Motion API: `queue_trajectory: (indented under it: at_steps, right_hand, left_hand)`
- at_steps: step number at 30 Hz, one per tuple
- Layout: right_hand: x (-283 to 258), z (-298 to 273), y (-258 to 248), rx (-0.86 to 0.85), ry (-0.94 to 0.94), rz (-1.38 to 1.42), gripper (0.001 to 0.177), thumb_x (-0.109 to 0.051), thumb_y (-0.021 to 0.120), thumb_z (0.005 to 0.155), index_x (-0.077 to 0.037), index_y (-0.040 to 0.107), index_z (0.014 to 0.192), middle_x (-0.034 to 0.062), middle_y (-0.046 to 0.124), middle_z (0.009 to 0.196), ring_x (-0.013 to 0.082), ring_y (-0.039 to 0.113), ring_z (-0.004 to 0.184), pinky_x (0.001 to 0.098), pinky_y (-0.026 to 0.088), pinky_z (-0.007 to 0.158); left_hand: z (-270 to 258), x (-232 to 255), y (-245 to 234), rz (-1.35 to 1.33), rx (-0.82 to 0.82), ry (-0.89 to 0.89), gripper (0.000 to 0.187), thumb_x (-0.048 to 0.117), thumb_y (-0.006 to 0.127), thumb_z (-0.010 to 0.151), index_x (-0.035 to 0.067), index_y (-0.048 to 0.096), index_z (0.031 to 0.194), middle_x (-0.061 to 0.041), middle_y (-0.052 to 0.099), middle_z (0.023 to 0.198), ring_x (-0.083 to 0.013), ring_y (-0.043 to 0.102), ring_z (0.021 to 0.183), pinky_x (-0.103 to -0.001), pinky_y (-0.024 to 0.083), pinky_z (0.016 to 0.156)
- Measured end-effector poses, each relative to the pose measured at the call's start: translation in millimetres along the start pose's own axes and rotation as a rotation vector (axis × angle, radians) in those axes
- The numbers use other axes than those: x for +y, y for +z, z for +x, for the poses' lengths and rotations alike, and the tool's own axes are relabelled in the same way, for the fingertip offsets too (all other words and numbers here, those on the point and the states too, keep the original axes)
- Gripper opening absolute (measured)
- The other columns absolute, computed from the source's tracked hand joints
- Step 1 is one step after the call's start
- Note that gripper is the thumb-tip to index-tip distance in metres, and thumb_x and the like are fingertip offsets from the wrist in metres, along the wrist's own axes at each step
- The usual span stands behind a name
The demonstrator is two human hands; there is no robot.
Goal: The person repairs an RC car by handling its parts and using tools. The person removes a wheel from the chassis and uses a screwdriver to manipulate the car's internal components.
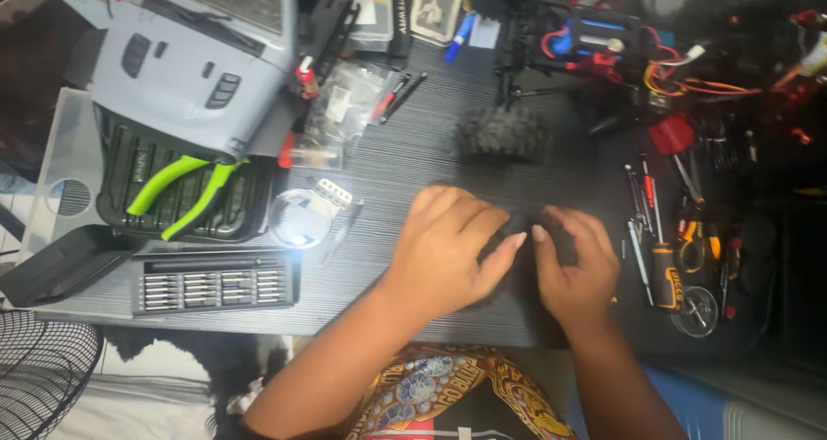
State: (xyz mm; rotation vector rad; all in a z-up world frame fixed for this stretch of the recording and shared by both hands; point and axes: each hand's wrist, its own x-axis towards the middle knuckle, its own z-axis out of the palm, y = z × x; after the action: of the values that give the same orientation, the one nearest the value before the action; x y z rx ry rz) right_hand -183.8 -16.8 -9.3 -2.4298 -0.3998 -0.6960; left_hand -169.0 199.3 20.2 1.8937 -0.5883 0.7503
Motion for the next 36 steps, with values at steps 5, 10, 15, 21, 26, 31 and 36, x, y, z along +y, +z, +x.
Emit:
queue_trajectory:
  at_steps: [5, 10, 15, 21, 26, 31, 36]
  right_hand:
    - [0, -11, 12, -0.009, 0.002, -0.018, 0.024, 0.000, 0.071, 0.097, 0.003, 0.065, 0.120, 0.0172, 0.069, 0.118, 0.0309, 0.067, 0.116, 0.0377, 0.053, 0.104]
    - [0, -17, 15, 0.074, 0.079, 0.129, 0.026, 0.003, 0.066, 0.101, 0.004, 0.062, 0.126, 0.0173, 0.060, 0.128, 0.0247, 0.063, 0.122, 0.0327, 0.052, 0.108]
    - [0, -14, 14, 0.082, 0.028, 0.085, 0.024, 0.005, 0.067, 0.098, 0.004, 0.064, 0.122, 0.0169, 0.063, 0.123, 0.0259, 0.064, 0.118, 0.0332, 0.053, 0.105]
    - [-2, -13, 11, 0.084, 0.026, 0.078, 0.020, 0.004, 0.068, 0.098, 0.004, 0.066, 0.118, 0.0164, 0.065, 0.120, 0.0268, 0.067, 0.115, 0.0340, 0.054, 0.103]
    - [-1, -14, 11, 0.092, 0.012, 0.068, 0.018, 0.004, 0.069, 0.098, 0.004, 0.066, 0.116, 0.0161, 0.067, 0.119, 0.0266, 0.067, 0.114, 0.0341, 0.054, 0.102]
    - [4, -18, 12, 0.117, 0.037, 0.118, 0.017, 0.005, 0.067, 0.100, 0.003, 0.066, 0.117, 0.0160, 0.066, 0.121, 0.0261, 0.066, 0.115, 0.0339, 0.054, 0.104]
    - [4, -18, 12, 0.105, 0.053, 0.159, 0.017, 0.006, 0.067, 0.100, 0.004, 0.065, 0.117, 0.0155, 0.064, 0.122, 0.0248, 0.066, 0.115, 0.0317, 0.054, 0.101]
  left_hand:
    - [-2, -17, -7, 0.321, -0.095, -0.230, 0.023, 0.016, 0.068, 0.092, 0.004, 0.067, 0.111, -0.010, 0.067, 0.111, -0.0305, 0.065, 0.094, -0.045, 0.047, 0.084]
    - [16, -56, 3, 0.795, -0.291, -0.434, 0.048, 0.013, 0.063, 0.082, -0.004, 0.058, 0.127, -0.016, 0.056, 0.143, -0.0273, 0.069, 0.091, -0.038, 0.058, 0.074]
    - [23, -78, 12, 0.880, -0.500, -0.622, 0.069, 0.017, 0.058, 0.086, -0.008, 0.039, 0.147, -0.020, 0.035, 0.159, -0.0243, 0.073, 0.067, -0.036, 0.060, 0.057]
    - [15, -86, 25, 0.891, -0.462, -0.601, 0.070, 0.017, 0.058, 0.085, -0.007, 0.040, 0.147, -0.022, 0.036, 0.159, -0.0240, 0.074, 0.066, -0.035, 0.061, 0.056]
    - [9, -86, 35, 0.857, -0.424, -0.563, 0.063, 0.015, 0.057, 0.089, -0.003, 0.044, 0.148, -0.018, 0.041, 0.158, -0.0253, 0.074, 0.069, -0.037, 0.061, 0.059]
    - [2, -76, 37, 0.859, -0.392, -0.503, 0.065, 0.013, 0.058, 0.082, -0.004, 0.046, 0.144, -0.019, 0.046, 0.154, -0.0252, 0.075, 0.068, -0.038, 0.061, 0.055]
    - [6, -69, 18, 0.655, -0.345, -0.458, 0.049, 0.006, 0.056, 0.084, -0.003, 0.057, 0.133, -0.016, 0.058, 0.146, -0.0322, 0.074, 0.069, -0.043, 0.060, 0.060]
